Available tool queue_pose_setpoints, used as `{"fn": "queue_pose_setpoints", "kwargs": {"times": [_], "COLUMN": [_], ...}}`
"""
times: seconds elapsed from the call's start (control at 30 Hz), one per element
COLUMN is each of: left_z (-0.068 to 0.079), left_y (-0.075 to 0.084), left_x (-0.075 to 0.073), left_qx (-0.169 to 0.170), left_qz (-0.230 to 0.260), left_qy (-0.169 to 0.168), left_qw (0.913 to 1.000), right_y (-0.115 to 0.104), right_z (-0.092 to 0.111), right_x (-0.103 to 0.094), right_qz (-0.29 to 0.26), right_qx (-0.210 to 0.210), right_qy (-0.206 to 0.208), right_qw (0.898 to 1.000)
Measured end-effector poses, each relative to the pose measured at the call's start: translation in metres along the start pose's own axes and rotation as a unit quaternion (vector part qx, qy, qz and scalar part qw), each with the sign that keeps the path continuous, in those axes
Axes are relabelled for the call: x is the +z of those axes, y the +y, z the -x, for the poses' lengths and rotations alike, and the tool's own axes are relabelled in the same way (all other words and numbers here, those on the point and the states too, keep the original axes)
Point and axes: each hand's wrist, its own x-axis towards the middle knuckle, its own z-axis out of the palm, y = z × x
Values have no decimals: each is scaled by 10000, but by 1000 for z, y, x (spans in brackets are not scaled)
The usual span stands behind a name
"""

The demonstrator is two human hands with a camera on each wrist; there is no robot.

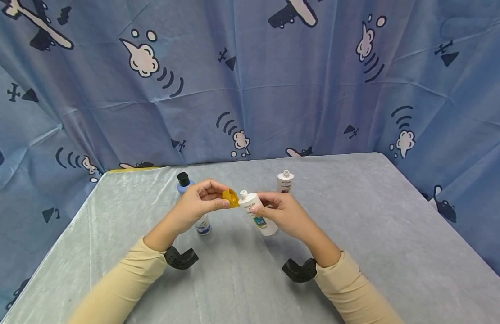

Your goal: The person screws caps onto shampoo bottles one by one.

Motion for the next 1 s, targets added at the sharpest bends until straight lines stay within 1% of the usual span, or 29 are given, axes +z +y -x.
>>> {"fn": "queue_pose_setpoints", "kwargs": {"times": [0.2, 0.37, 0.43, 0.6, 0.8, 1.0], "left_z": [1, 3, 3, 4, 6, 7], "left_y": [-3, -5, -6, -9, -12, -12], "left_x": [0, -1, -1, -1, -1, 0], "left_qx": [125, 276, 275, 109, 55, 53], "left_qz": [-9, 32, 15, -46, -416, -877], "left_qy": [35, 30, 78, 267, 291, 371], "left_qw": [9999, 9996, 9996, 9996, 9987, 9954], "right_y": [0, 1, 2, 6, 8, 7], "right_z": [0, 0, 0, 0, -2, -2], "right_x": [3, 6, 6, 8, 13, 16], "right_qz": [196, 200, 174, 187, 206, 177], "right_qx": [74, 139, 150, 67, -53, -38], "right_qy": [-70, -60, -54, -107, -266, -377], "right_qw": [9998, 9997, 9997, 9997, 9994, 9991]}}
